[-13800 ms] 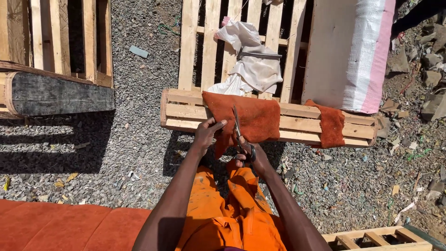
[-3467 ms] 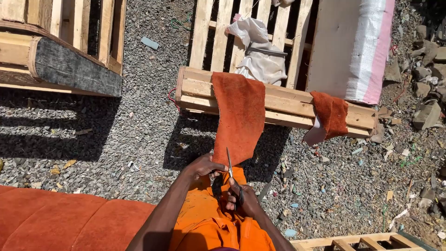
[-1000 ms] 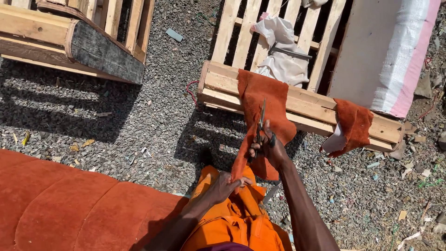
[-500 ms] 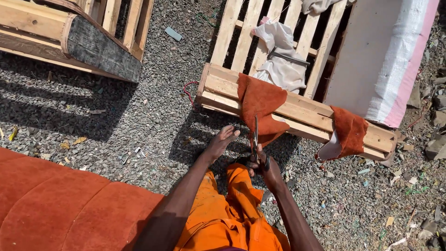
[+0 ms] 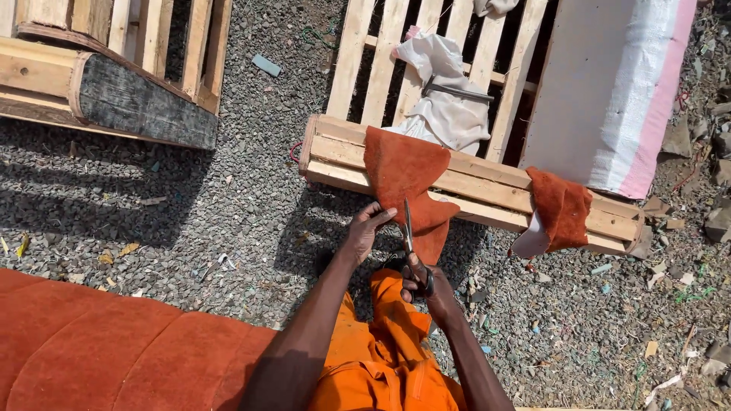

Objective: Cutting a piece of orange fabric with scissors on top of a wooden pallet in an outdoor workshop.

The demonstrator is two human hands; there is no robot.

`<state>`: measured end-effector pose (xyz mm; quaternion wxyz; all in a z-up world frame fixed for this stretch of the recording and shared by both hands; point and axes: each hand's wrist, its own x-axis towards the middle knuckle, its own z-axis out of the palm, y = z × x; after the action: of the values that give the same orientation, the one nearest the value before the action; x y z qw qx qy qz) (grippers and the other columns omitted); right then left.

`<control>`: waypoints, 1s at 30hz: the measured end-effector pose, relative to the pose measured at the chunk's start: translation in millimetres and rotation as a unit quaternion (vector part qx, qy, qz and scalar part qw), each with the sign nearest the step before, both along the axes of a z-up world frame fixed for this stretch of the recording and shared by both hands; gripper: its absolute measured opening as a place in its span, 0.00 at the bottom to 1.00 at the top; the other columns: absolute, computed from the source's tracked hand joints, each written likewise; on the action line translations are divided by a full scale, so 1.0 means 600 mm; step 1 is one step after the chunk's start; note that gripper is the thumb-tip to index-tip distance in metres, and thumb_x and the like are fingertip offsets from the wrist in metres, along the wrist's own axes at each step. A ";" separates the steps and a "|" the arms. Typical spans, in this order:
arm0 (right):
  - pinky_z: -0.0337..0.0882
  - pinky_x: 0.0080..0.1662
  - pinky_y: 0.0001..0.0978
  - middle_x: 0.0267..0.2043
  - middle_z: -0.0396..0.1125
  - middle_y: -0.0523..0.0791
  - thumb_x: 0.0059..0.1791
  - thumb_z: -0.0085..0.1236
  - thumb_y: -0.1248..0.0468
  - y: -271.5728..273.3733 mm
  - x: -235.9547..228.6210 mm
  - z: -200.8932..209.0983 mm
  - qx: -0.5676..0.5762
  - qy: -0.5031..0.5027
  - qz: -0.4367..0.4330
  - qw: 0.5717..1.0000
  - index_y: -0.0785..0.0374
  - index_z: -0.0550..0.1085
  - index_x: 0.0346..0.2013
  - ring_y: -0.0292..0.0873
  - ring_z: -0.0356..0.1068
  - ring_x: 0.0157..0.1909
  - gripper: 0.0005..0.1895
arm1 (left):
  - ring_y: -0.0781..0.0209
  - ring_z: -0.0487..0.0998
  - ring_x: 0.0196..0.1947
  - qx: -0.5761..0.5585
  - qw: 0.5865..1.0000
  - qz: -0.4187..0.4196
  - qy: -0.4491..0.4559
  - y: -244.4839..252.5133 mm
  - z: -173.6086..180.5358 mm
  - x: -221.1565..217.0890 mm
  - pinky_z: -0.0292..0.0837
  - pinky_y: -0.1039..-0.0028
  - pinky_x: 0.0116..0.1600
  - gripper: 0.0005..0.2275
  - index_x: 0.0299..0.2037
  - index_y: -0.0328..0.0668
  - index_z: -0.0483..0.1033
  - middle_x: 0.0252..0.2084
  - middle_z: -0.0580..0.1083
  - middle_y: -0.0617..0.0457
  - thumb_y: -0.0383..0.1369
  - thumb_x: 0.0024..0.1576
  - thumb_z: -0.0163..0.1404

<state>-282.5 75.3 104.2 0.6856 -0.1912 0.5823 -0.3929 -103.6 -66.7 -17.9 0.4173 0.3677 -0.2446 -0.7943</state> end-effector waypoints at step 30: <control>0.91 0.34 0.42 0.23 0.71 0.50 0.63 0.80 0.43 -0.050 -0.054 0.020 0.074 -0.010 0.097 0.992 0.71 0.81 0.36 0.53 0.87 0.26 0.33 | 0.31 0.90 0.65 -0.001 0.970 -0.106 -0.221 0.047 0.038 0.048 0.80 0.29 0.75 0.21 0.69 0.44 0.90 0.62 0.89 0.35 0.45 0.73 0.73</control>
<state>-314.8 45.2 116.4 0.7387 -0.1920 0.5812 -0.2822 -74.9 -38.3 5.2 0.2668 0.5052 -0.3694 -0.7329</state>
